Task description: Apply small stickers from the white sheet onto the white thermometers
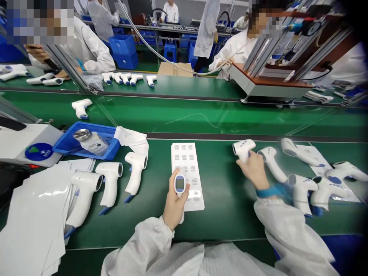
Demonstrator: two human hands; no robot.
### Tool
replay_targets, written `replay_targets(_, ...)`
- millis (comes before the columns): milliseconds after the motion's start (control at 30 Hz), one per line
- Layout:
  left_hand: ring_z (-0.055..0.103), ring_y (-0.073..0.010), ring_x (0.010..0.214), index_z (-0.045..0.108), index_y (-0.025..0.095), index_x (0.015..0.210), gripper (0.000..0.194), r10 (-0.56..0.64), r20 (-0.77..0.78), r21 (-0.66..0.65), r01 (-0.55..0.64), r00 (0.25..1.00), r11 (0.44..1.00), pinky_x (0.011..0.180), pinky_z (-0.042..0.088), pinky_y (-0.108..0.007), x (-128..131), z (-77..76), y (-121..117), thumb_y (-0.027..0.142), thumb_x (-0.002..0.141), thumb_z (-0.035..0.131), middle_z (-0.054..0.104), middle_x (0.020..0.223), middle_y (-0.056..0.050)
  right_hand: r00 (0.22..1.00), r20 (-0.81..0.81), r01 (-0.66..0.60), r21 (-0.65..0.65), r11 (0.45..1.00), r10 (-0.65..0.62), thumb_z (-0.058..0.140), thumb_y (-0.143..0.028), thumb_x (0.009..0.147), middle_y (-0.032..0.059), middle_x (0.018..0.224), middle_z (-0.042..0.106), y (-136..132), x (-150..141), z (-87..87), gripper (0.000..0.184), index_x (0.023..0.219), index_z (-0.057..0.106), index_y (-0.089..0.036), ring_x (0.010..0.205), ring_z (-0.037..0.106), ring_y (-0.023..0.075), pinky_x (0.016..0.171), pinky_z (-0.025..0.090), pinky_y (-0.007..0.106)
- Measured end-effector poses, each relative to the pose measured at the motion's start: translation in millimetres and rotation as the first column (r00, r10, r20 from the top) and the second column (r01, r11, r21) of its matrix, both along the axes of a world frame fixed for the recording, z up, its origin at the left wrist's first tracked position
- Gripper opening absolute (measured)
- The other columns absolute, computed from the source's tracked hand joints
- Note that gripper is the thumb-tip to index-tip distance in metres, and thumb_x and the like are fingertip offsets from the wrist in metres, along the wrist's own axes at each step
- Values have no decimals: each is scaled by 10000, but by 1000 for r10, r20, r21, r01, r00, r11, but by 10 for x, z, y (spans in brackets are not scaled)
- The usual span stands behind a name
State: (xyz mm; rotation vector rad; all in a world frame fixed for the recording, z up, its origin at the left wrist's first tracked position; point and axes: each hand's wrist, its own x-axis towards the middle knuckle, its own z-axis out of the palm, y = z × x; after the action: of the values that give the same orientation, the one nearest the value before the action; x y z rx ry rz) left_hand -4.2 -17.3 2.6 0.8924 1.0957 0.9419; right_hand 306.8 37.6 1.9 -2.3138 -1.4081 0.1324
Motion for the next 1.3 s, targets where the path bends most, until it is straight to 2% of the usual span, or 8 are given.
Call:
replay_targets(100,560,-248,1216,299,325,1438,629,-8,-23,23,8,1000,1000,1006,479,-375,0,-1,2,389,890,600,528,1373,-76,995,78,-67,84,994,61,575,-251,817,259,1330,439,-464,-140,-5,489,1274,481,-106,1304,344,454,1047,301,629)
replay_targets(233,556,-239,1210,311,327,1421,607,6,-47,69,-3,999,998,1007,481,-370,16,-10,-2,347,889,602,445,1448,-68,865,-180,-451,133,883,469,547,-285,896,110,1106,614,-718,-737,-25,173,1030,646,-238,1087,566,294,971,465,480)
replay_targets(300,559,-237,1201,315,330,1419,600,11,-54,86,-6,998,996,999,486,-369,22,-15,-5,341,892,600,421,1467,-65,781,-316,-530,119,840,538,575,-279,898,61,1062,645,-771,-1032,-74,132,970,685,-269,1020,601,242,906,516,416)
replay_targets(433,559,-245,1200,301,340,1431,609,0,-65,93,6,998,996,986,495,-388,21,-33,-8,349,899,598,443,1448,-69,724,-452,-520,139,843,521,569,-254,915,61,1030,667,-807,-1317,-177,161,960,723,-262,991,593,240,864,520,422)
replay_targets(667,525,-265,1250,327,345,1422,596,33,-77,132,-23,996,991,994,491,-414,27,-77,-16,349,894,604,435,1453,-69,688,-547,-495,127,860,477,643,-214,866,44,982,691,-740,-1350,-224,109,863,743,-258,958,594,239,861,501,433)
replay_targets(900,649,-220,1031,308,335,1430,604,-86,-98,100,96,991,990,861,565,-385,5,-29,28,269,892,577,494,1394,-80,715,-473,-532,109,840,515,663,-183,855,27,964,690,-702,-1358,-221,89,827,719,-247,941,588,229,855,457,426)
replay_targets(1167,581,-246,1183,329,390,1427,613,-134,-282,183,191,950,964,946,515,-399,57,-4,37,195,882,531,407,1499,-27,726,-388,-578,103,809,568,616,-229,900,39,986,677,-724,-1362,-162,67,882,679,-242,956,596,228,832,438,406)
replay_targets(1300,664,-214,976,328,363,1425,605,-134,-160,103,151,978,983,702,581,-321,59,-4,50,237,879,556,388,1494,-74,732,-393,-576,80,814,557,634,-201,880,40,1052,649,-714,-1352,-137,146,1016,650,-253,1000,594,224,855,449,406)
